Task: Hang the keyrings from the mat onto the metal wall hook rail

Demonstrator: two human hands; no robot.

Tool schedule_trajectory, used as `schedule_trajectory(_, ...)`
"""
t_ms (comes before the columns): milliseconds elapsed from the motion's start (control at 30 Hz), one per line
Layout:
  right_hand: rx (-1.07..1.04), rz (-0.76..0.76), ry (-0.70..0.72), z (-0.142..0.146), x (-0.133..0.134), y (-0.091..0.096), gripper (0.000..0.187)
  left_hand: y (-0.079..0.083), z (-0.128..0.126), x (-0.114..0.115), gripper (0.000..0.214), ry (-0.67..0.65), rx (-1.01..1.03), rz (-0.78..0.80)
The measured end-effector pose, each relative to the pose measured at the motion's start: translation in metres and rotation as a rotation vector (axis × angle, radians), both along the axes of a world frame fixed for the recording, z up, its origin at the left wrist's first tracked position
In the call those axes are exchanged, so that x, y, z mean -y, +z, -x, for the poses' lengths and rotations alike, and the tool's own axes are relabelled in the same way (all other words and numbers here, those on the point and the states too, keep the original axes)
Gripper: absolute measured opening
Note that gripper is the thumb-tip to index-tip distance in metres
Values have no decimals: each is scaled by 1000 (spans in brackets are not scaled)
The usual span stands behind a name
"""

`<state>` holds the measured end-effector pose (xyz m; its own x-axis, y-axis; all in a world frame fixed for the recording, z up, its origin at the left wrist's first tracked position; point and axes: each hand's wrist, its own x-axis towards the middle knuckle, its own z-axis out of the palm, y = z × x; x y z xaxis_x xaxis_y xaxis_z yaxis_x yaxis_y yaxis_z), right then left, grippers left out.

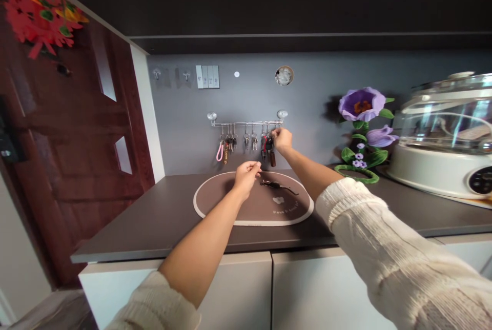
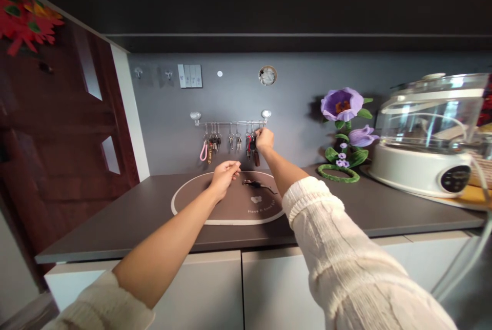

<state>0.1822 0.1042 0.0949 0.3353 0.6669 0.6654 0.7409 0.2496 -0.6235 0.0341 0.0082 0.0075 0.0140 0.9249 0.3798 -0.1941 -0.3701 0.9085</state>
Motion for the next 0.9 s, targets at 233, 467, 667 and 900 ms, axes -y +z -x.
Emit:
schedule_trajectory(233, -162, -51, 108, -1, -7, -11, 16, -2, 2, -3, 24, 10, 6, 9)
schedule_trajectory(467, -236, -59, 185, -6, -5, -13, 15, -3, 5, -5, 21, 25, 16, -1)
schedule_trajectory(667, -353, -75, 348, -6, 16, -9, 12, -3, 7, -5, 20, 51, -22, -9)
schedule_trajectory(900, -420, -23, 544, -3, 59, -23, 11, -3, 8, -2, 19, 51, -76, -16)
